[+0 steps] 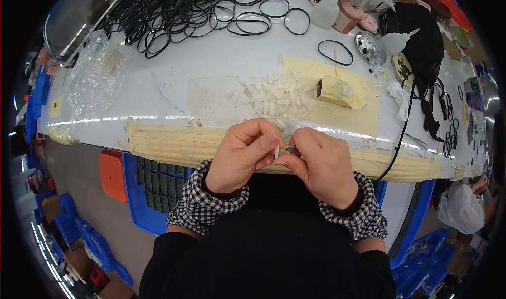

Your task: Assembling small white plastic components by hand on a factory production line.

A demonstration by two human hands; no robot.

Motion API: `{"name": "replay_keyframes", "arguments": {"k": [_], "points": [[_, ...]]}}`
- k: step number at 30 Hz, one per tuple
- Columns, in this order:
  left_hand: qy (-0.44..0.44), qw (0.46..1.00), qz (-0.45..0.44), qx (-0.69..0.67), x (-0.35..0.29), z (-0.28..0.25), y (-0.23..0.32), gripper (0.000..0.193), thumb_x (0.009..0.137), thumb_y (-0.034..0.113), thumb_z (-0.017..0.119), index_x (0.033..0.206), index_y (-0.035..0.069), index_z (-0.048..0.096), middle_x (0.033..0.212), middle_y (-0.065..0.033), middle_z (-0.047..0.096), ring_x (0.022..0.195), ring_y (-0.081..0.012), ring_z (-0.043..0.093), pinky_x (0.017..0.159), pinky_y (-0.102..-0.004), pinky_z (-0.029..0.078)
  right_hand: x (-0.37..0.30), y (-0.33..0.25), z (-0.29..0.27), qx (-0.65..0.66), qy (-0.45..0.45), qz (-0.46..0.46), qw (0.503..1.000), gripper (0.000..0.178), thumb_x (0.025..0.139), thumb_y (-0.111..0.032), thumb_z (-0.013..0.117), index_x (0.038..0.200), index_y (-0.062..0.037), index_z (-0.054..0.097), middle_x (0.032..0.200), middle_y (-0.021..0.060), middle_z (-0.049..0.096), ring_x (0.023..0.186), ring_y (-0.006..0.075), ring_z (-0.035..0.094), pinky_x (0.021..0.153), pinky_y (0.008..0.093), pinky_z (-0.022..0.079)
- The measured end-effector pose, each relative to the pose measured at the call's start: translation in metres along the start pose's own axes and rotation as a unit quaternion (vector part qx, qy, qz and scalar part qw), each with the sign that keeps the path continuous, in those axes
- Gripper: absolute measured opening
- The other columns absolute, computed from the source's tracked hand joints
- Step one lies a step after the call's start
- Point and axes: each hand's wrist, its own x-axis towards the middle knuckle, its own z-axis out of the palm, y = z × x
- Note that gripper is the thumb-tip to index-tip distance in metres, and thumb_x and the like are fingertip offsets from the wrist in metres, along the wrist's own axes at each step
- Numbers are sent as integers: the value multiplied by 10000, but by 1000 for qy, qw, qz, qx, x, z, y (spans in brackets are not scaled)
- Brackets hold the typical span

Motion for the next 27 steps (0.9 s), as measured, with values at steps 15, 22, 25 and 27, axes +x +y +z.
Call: {"name": "replay_keyframes", "arguments": {"k": [15, 22, 25, 27], "points": [[-2, 999, 18, -43, 2, -2, -8, 132, 934, 150, 564, 857, 43, 558, 728, 13, 535, 581, -29, 454, 496, -156, 347, 0, -1, 5, 28, -17, 3, 999, 303, 848, -354, 595, 827, -69, 496, 693, 51, 524, 614, 230, 561, 509, 326, 439], [-7, 999, 17, -40, 1, -2, -7, 135, 934, 154, 565, 857, 43, 560, 726, 14, 535, 580, -28, 455, 499, -157, 349, 0, -2, 4, 23, -40, 4, 999, 286, 865, -357, 576, 845, -80, 509, 691, 46, 531, 612, 223, 567, 507, 325, 440], [-10, 999, 19, -42, 1, -2, -6, 136, 935, 155, 564, 859, 43, 559, 729, 13, 536, 583, -27, 460, 501, -155, 351, 0, -3, 2, 16, -44, 2, 999, 285, 867, -362, 573, 844, -85, 510, 686, 44, 527, 604, 222, 563, 502, 324, 438], [-16, 999, 18, -47, 1, -2, -6, 136, 935, 156, 563, 860, 43, 558, 732, 13, 537, 584, -26, 463, 502, -154, 352, 0, -2, 3, 17, -38, -5, 999, 293, 865, -366, 573, 842, -81, 509, 688, 45, 525, 605, 223, 561, 501, 325, 437]]}}
